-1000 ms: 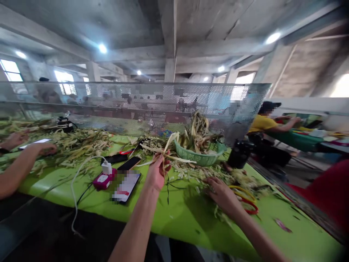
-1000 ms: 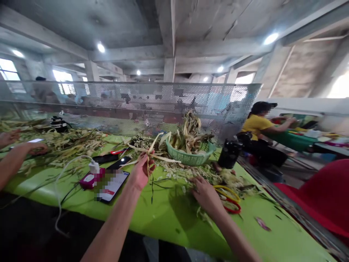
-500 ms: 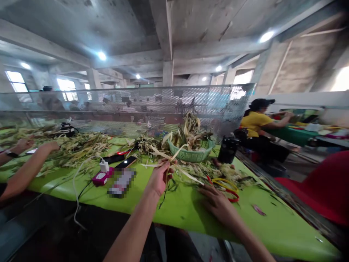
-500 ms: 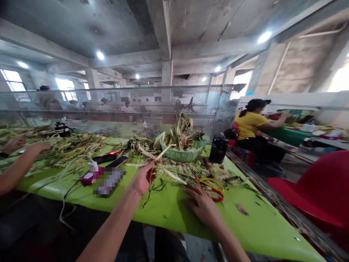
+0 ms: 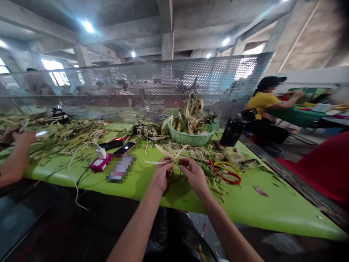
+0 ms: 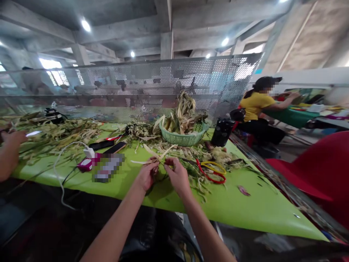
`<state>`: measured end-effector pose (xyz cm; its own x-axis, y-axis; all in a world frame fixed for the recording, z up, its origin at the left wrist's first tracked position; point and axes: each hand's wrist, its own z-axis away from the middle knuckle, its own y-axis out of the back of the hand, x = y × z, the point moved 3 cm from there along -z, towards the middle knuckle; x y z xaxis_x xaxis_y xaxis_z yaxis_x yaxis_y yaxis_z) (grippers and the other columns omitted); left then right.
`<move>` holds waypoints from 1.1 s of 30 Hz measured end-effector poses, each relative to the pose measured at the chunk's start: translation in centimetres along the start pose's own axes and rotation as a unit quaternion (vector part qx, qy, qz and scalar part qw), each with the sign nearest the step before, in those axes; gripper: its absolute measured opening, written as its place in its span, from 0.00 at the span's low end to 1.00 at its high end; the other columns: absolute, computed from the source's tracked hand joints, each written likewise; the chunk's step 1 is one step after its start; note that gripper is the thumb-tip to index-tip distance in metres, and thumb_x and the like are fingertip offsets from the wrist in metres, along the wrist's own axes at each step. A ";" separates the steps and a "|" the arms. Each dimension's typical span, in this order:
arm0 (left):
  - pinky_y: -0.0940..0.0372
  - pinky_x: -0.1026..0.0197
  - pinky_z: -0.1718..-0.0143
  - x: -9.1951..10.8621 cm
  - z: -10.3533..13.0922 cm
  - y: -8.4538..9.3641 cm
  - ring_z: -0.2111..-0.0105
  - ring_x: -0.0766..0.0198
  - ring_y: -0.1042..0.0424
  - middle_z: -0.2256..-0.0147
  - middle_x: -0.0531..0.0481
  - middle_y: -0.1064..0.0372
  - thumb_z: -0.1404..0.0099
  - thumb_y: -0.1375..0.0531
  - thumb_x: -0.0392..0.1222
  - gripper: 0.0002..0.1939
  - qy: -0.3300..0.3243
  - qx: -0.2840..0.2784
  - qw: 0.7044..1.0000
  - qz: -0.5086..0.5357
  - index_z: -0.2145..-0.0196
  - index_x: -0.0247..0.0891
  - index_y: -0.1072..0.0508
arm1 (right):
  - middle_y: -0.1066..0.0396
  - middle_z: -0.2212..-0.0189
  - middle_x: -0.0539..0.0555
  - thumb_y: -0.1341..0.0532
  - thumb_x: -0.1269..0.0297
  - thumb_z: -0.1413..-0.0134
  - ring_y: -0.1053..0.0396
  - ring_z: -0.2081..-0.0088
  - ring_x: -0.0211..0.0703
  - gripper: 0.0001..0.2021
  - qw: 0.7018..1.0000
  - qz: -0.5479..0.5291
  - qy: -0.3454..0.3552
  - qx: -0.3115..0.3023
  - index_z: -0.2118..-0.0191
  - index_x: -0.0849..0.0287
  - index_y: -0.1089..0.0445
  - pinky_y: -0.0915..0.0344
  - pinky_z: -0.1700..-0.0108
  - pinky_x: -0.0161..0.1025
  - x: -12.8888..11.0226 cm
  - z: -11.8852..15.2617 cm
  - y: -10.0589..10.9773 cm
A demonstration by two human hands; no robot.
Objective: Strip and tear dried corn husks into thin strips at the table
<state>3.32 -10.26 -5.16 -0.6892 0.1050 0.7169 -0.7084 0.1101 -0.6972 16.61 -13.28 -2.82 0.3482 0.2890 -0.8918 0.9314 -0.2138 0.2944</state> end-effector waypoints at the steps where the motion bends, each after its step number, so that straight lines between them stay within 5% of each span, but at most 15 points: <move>1: 0.51 0.70 0.81 0.1 0.1 0.1 0.82 0.76 0.45 0.79 0.58 0.38 0.57 0.32 0.33 0.18 -0.004 -0.005 1.000 -0.007 0.67 0.34 0.30 | 0.26 0.63 0.56 0.40 0.55 0.49 0.30 0.68 0.43 0.15 1.000 0.007 0.010 -0.007 0.59 0.59 0.31 0.33 0.68 0.38 0.3 0.1 -0.5; 4: 0.51 0.69 0.80 0.2 0.2 0.0 0.82 0.76 0.45 0.80 0.58 0.39 0.57 0.34 0.31 0.17 0.005 -0.019 1.000 -0.014 0.67 0.33 0.29 | 0.26 0.64 0.55 0.40 0.57 0.48 0.29 0.64 0.46 0.13 0.999 0.038 0.032 -0.010 0.60 0.59 0.31 0.34 0.60 0.41 1.0 0.5 -0.8; 9: 0.51 0.70 0.81 0.2 0.6 -0.3 0.82 0.77 0.47 0.77 0.57 0.38 0.52 0.32 0.41 0.15 0.022 -0.032 0.999 -0.009 0.66 0.34 0.28 | 0.26 0.68 0.54 0.42 0.56 0.45 0.31 0.69 0.44 0.12 0.996 0.080 0.045 0.012 0.62 0.58 0.29 0.36 0.64 0.39 0.7 1.2 -0.3; 14: 0.50 0.69 0.78 0.1 0.7 0.2 0.79 0.75 0.45 0.77 0.55 0.38 0.53 0.30 0.47 0.16 -0.035 0.003 0.996 -0.082 0.71 0.34 0.27 | 0.26 0.68 0.53 0.44 0.59 0.43 0.31 0.66 0.45 0.09 0.984 0.152 0.093 0.007 0.65 0.57 0.30 0.38 0.61 0.38 -0.9 1.9 -0.6; 20: 0.49 0.68 0.76 -0.2 0.2 1.3 0.78 0.74 0.43 0.78 0.55 0.38 0.51 0.31 0.46 0.13 -0.080 0.068 0.989 -0.106 0.75 0.33 0.28 | 0.27 0.72 0.51 0.44 0.61 0.44 0.32 0.69 0.44 0.08 0.972 0.203 0.093 -0.071 0.68 0.56 0.29 0.40 0.65 0.36 -1.4 1.9 -1.6; 23: 0.48 0.68 0.77 -0.3 0.1 1.3 0.79 0.74 0.44 0.79 0.56 0.38 0.52 0.31 0.46 0.14 -0.058 0.065 0.993 -0.082 0.74 0.34 0.28 | 0.28 0.73 0.51 0.43 0.59 0.45 0.32 0.70 0.43 0.10 0.987 0.128 0.056 -0.079 0.68 0.56 0.28 0.39 0.65 0.37 -0.8 1.5 -1.6; 28: 0.50 0.69 0.78 -0.1 0.9 0.0 0.80 0.75 0.45 0.79 0.55 0.37 0.53 0.31 0.47 0.15 -0.021 -0.017 0.996 -0.088 0.73 0.34 0.27 | 0.26 0.68 0.52 0.40 0.52 0.48 0.31 0.66 0.43 0.15 0.992 -0.122 -0.024 -0.024 0.62 0.58 0.28 0.35 0.62 0.38 0.0 1.0 -0.8; 33: 0.48 0.69 0.77 0.3 1.9 -1.0 0.79 0.74 0.41 0.76 0.54 0.33 0.53 0.30 0.43 0.15 0.010 -0.065 0.992 -0.110 0.68 0.36 0.26 | 0.32 0.75 0.49 0.35 0.51 0.55 0.42 0.78 0.34 0.16 0.970 -0.219 -0.104 0.036 0.67 0.59 0.30 0.43 0.78 0.32 0.1 1.2 -0.1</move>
<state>3.54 -12.23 -4.27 -0.5161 0.0832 0.8525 -0.8149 0.2588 -0.5186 16.45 -14.36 -3.37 -0.1143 0.1734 -0.9782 0.9730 -0.1792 -0.1454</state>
